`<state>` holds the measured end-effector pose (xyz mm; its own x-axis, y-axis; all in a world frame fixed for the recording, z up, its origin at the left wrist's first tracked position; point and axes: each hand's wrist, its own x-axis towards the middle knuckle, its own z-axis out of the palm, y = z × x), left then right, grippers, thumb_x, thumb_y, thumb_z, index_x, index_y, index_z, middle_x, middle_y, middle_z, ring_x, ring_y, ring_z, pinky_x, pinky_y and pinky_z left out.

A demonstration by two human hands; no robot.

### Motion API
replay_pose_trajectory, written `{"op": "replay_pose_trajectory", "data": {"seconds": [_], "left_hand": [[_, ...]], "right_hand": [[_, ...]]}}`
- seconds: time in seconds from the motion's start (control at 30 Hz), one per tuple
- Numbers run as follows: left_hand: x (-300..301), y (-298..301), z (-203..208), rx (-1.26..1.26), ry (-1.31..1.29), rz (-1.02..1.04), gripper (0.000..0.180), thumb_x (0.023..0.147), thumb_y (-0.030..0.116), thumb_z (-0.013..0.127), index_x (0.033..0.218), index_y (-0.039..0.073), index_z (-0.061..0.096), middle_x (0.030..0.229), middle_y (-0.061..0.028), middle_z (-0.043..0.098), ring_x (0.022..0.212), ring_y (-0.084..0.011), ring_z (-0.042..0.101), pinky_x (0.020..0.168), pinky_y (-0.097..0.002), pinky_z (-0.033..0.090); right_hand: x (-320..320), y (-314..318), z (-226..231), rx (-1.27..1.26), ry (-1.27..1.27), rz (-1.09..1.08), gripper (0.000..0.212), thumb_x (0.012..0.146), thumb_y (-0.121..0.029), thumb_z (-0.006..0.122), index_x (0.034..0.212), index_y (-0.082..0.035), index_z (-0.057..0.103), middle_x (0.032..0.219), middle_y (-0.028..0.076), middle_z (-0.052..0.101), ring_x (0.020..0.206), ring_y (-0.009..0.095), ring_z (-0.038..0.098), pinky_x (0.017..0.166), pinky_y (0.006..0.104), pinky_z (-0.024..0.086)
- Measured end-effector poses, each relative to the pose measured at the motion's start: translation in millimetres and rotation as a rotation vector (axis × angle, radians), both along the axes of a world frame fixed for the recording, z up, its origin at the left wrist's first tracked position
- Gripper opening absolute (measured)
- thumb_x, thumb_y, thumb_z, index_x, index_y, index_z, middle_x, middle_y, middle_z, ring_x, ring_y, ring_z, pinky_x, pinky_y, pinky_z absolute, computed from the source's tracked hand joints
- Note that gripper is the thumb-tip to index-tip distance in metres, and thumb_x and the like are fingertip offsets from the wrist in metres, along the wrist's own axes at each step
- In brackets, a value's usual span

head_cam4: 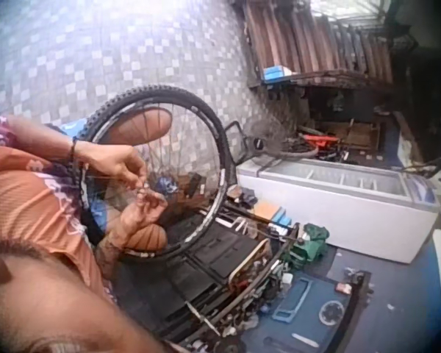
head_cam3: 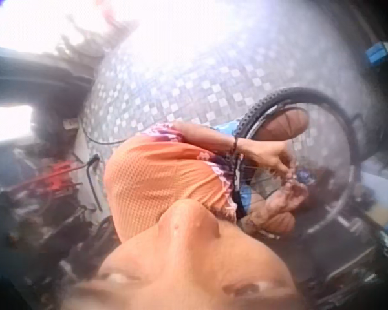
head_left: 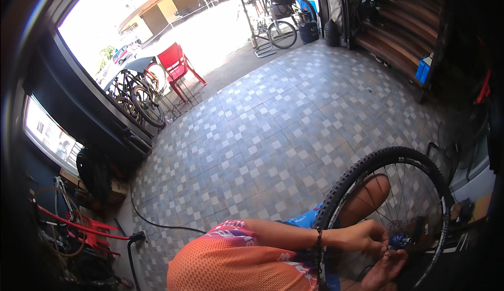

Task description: The person sits on the floor and works on a bicycle wheel hub. They use a small brush to apply lubricant to the hub, then insert a metal axle and a black plastic cap. They also apply lubricant to a small metal ring before placing it on the hub.

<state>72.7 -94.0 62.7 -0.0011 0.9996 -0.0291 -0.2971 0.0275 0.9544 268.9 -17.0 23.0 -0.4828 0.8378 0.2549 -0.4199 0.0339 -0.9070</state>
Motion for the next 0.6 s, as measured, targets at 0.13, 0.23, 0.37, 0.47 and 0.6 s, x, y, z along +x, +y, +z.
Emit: {"op": "replay_pose_trajectory", "data": {"seconds": [0.13,0.23,0.37,0.47,0.6], "left_hand": [[-12,8,-3,0.033,-0.261,-0.211,0.016,0.1,0.016,0.076,0.101,0.001,0.07,0.089,-0.0035,0.073,0.067,-0.0103,0.068,0.056,-0.0248,0.053],[-16,11,-4,0.025,-0.309,-0.329,0.015,0.099,0.016,0.077,0.101,0.002,0.071,0.087,-0.0028,0.073,0.064,-0.0096,0.067,0.052,-0.0238,0.051],[-21,23,3,0.068,-0.202,-0.46,0.017,0.099,0.018,0.078,0.102,0.001,0.073,0.085,-0.0018,0.073,0.063,-0.0092,0.067,0.051,-0.0234,0.05],[-35,43,11,0.076,0.002,-0.614,0.02,0.099,0.021,0.078,0.106,0.002,0.075,0.089,-0.0019,0.075,0.065,-0.0093,0.067,0.053,-0.0257,0.051],[-53,45,26,0.127,0.276,-0.603,0.015,0.099,0.01,0.078,0.107,-0.002,0.075,0.094,-0.0079,0.072,0.071,-0.012,0.068,0.062,-0.0273,0.053]], "right_hand": [[4,0,-17,-0.219,0.175,0.095,0.034,0.102,-0.009,0.069,0.132,-0.001,0.055,0.117,0.011,0.066,0.108,0.024,0.063,0.098,0.0431,0.056],[3,-9,-6,-0.311,0.241,0.231,0.042,0.102,-0.01,0.07,0.14,-0.003,0.054,0.121,0.009,0.066,0.112,0.024,0.061,0.097,0.043,0.056],[28,13,-24,-0.256,0.262,0.45,0.049,0.101,-0.014,0.073,0.144,-0.003,0.053,0.129,0.009,0.064,0.115,0.025,0.061,0.099,0.0436,0.056],[17,7,21,-0.41,-0.001,0.341,0.058,0.085,-0.014,0.087,0.127,-0.007,0.048,0.106,0.009,0.068,0.098,0.024,0.07,0.088,0.0432,0.06],[12,14,39,-0.512,-0.249,0.326,0.054,0.082,0.001,0.089,0.124,-0.004,0.057,0.101,0.008,0.072,0.089,0.017,0.075,0.085,0.0303,0.064]]}}
